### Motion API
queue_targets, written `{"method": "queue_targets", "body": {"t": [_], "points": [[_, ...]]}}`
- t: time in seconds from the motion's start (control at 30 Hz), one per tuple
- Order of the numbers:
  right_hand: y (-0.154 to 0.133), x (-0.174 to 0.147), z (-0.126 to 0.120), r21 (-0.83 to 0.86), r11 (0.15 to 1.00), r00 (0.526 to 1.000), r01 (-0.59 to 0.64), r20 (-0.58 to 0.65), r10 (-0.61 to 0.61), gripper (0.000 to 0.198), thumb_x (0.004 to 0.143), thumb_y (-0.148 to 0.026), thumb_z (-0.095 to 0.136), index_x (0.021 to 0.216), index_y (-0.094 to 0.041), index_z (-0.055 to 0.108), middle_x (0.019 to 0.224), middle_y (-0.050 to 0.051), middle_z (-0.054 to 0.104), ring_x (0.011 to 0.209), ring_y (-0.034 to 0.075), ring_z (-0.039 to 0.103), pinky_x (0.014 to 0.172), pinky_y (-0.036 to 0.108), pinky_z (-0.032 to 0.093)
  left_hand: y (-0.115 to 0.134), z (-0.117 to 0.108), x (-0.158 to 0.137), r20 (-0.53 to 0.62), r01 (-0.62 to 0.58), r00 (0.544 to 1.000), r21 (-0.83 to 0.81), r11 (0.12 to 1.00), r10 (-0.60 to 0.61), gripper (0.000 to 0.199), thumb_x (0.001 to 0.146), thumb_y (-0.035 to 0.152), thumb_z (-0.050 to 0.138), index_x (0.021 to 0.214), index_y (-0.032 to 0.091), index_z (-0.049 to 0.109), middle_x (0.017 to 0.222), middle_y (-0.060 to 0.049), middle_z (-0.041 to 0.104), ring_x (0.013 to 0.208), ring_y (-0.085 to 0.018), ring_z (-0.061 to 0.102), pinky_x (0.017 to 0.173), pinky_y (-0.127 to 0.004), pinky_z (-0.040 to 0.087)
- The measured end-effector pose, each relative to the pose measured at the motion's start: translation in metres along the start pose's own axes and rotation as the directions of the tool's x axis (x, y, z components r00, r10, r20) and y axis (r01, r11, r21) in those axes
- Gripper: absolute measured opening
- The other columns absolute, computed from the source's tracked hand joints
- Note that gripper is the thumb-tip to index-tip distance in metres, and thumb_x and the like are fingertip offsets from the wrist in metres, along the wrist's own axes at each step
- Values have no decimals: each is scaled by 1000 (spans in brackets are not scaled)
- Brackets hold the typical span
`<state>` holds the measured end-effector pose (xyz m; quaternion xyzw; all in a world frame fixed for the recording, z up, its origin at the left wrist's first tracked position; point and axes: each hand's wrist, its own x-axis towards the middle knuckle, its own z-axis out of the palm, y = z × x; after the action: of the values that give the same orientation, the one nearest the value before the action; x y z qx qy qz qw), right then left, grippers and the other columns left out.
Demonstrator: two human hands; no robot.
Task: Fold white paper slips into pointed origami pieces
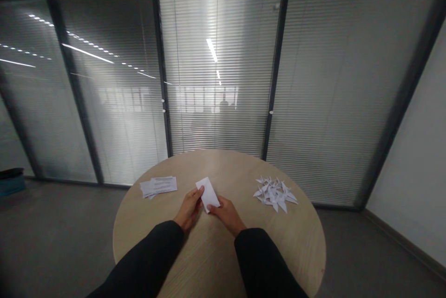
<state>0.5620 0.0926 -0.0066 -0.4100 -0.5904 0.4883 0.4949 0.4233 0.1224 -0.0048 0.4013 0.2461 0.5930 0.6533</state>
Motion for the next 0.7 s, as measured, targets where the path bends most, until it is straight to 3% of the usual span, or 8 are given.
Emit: {"method": "queue_targets", "body": {"t": [0.1,0.17,0.23,0.33,0.47,0.7], "points": [[3,3,-5,-16,997,991,81,-110,-82,43,70,-45,65,104,-20,57,82,4,69,78,22,65,76,38,50,3,-5,3,-35,6,999,-18,1000,-6,35,64,38,77,80,8,68,75,-9,70,65,-15,63,65,-26,49],[4,4,-9,-124,974,968,187,-143,-204,41,75,-34,58,114,-23,54,99,6,68,93,22,64,84,39,49,3,-7,5,-34,25,999,-14,1000,-26,36,64,35,77,84,7,68,77,-10,71,65,-16,64,64,-26,49],[5,3,-12,-288,904,929,316,-101,-357,44,73,-21,53,118,-26,55,119,7,59,112,22,55,94,41,45,3,-10,7,-29,48,998,-3,999,-48,35,63,33,78,85,7,68,76,-10,71,61,-15,63,61,-25,49],[7,1,-15,-482,741,856,467,38,-515,51,69,-8,49,115,-28,61,133,5,50,127,21,41,107,44,31,-1,-13,9,-20,73,997,13,997,-72,34,63,31,79,85,7,69,73,-10,71,58,-14,62,58,-24,49],[11,2,-15,-589,631,829,504,126,-545,45,69,-6,59,105,-31,68,139,3,45,131,25,36,109,49,28,-5,-18,12,-12,98,995,52,994,-98,37,63,32,79,87,6,69,72,-10,70,57,-14,61,57,-24,48],[15,5,-18,-553,643,811,530,109,-575,26,66,-20,76,90,-30,73,131,5,54,126,26,42,105,50,33,-8,-18,11,54,102,993,94,990,-107,43,60,37,79,86,4,70,71,-11,69,54,-13,58,55,-25,45]]}}
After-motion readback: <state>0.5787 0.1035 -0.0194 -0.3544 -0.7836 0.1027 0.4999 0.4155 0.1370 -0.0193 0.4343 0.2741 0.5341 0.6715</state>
